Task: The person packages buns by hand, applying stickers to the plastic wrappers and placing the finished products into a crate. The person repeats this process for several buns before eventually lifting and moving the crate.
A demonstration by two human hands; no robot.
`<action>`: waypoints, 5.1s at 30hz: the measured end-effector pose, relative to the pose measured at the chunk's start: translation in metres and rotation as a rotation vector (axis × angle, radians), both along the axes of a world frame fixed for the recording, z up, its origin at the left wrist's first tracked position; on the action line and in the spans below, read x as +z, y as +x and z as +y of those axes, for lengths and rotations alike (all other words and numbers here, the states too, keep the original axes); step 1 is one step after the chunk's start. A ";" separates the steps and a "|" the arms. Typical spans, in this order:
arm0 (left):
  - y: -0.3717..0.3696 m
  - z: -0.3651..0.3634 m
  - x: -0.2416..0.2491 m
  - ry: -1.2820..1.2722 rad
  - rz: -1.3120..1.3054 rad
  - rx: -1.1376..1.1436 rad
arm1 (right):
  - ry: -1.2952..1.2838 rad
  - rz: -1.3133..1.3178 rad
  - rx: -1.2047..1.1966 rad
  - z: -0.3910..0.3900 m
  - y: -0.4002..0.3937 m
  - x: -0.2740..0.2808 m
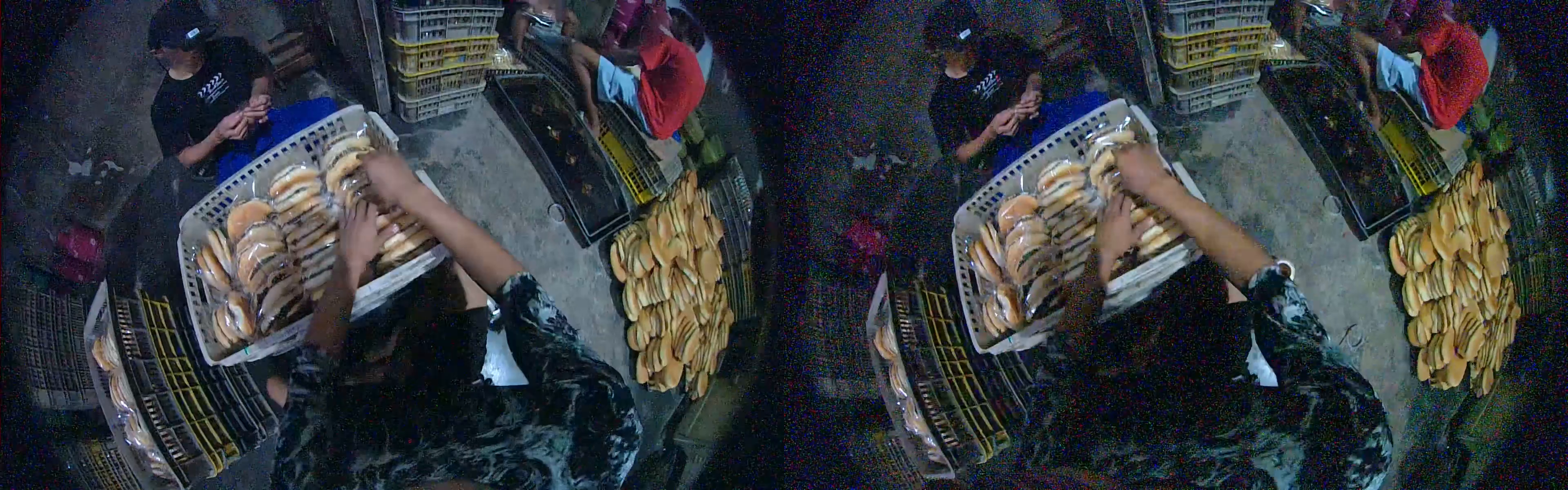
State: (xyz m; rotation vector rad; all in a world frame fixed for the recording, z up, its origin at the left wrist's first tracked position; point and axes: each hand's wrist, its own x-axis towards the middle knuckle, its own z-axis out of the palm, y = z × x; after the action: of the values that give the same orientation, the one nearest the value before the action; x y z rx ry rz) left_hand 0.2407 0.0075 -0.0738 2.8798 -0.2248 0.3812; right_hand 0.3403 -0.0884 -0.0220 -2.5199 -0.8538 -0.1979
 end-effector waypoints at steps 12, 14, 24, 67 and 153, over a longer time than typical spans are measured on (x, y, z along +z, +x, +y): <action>-0.028 0.014 -0.006 -1.403 0.272 0.104 | -0.134 -0.219 0.135 -0.036 -0.076 0.054; -0.079 -0.013 0.050 -1.983 0.007 0.000 | 0.444 0.340 0.301 -0.063 -0.116 0.067; -0.199 -0.034 0.036 -1.507 0.116 -0.103 | 0.352 0.101 0.109 -0.079 -0.212 0.033; -0.233 -0.019 0.024 -0.988 0.600 0.164 | 0.150 0.601 0.418 -0.076 -0.252 -0.027; -0.106 -0.006 0.039 -1.819 0.133 -0.001 | 0.539 0.566 -0.095 -0.070 -0.149 0.004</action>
State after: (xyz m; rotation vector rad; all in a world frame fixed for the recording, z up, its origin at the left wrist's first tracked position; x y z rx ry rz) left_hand 0.1350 0.0017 -0.0346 1.0941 0.1299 0.1757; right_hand 0.1909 -0.1588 -0.0175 -1.9509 -0.3828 0.2236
